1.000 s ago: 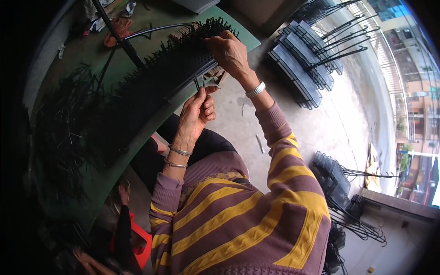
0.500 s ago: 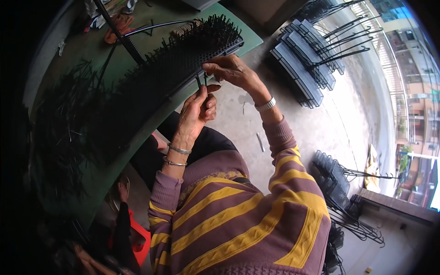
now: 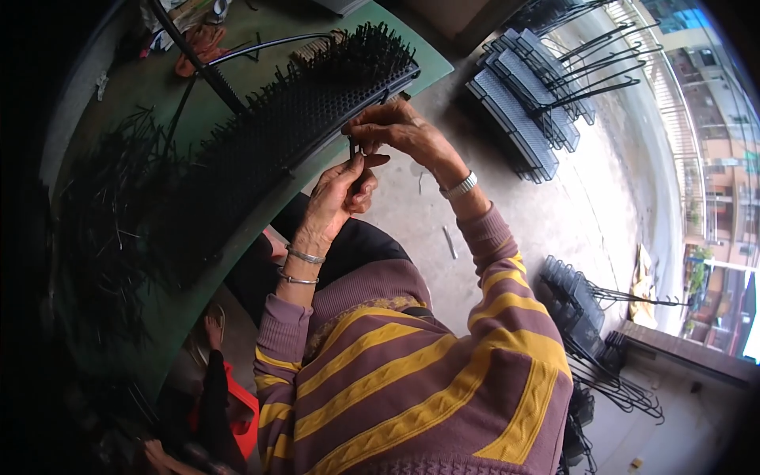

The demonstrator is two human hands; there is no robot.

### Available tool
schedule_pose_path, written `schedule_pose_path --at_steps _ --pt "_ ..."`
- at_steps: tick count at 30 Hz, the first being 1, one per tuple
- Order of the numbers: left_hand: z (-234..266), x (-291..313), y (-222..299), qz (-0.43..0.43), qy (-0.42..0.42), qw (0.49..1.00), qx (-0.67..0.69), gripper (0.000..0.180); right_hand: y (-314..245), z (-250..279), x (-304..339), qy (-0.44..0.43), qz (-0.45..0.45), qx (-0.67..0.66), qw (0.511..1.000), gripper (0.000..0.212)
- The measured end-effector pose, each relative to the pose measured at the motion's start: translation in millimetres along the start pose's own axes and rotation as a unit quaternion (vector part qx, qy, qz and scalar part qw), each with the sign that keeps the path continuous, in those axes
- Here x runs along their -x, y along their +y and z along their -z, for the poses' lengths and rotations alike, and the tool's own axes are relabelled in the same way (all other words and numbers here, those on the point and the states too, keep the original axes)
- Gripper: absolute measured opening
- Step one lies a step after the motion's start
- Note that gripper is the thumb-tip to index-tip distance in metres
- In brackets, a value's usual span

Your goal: Manually inserting black plastic bristles into a perforated base plate to assemble a mat.

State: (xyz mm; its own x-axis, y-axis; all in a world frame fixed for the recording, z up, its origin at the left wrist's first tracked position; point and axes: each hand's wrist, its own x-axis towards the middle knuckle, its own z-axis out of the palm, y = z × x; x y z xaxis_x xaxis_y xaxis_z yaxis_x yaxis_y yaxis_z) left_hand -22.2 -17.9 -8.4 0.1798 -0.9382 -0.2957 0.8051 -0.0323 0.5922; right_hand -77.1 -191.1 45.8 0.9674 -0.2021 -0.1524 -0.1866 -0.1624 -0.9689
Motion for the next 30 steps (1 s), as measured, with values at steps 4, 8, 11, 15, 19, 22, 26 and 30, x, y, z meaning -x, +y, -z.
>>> schedule_pose_path --at_steps 4,8,11,15,19,22,26,30 --pt "-6.7 2.0 0.5 0.007 0.015 1.000 -0.020 0.051 -3.8 6.8 3.3 -0.039 -0.006 -0.008 0.999 0.023" --pt "-12.6 -0.9 3.9 -0.029 0.094 0.995 -0.009 0.051 -17.0 10.2 5.1 0.039 0.029 -0.036 0.998 0.023" --pt "-0.7 -3.8 5.4 -0.041 0.165 0.985 0.009 0.050 -18.4 10.8 -3.8 0.209 0.090 0.019 0.974 0.018" --pt "-0.6 -3.0 3.1 -0.034 0.150 0.988 0.019 0.047 -6.5 17.7 -22.2 0.311 0.186 0.104 0.926 0.015" --pt "-4.8 -3.7 -3.5 -0.024 0.120 0.992 0.027 0.048 9.0 22.1 -37.2 0.312 0.223 0.186 0.904 0.015" --pt "-6.6 -2.1 -4.2 -0.008 0.124 0.992 0.033 0.048 7.6 23.3 -38.7 0.312 0.228 0.227 0.894 0.014" --pt "-6.4 -2.6 -6.9 -0.005 0.116 0.993 0.034 0.048 12.0 29.5 -39.5 0.300 0.250 0.240 0.889 0.014" --pt "-8.2 -1.4 -7.6 0.003 0.109 0.993 0.036 0.048 10.3 30.4 -42.2 0.306 0.288 0.247 0.873 0.013"
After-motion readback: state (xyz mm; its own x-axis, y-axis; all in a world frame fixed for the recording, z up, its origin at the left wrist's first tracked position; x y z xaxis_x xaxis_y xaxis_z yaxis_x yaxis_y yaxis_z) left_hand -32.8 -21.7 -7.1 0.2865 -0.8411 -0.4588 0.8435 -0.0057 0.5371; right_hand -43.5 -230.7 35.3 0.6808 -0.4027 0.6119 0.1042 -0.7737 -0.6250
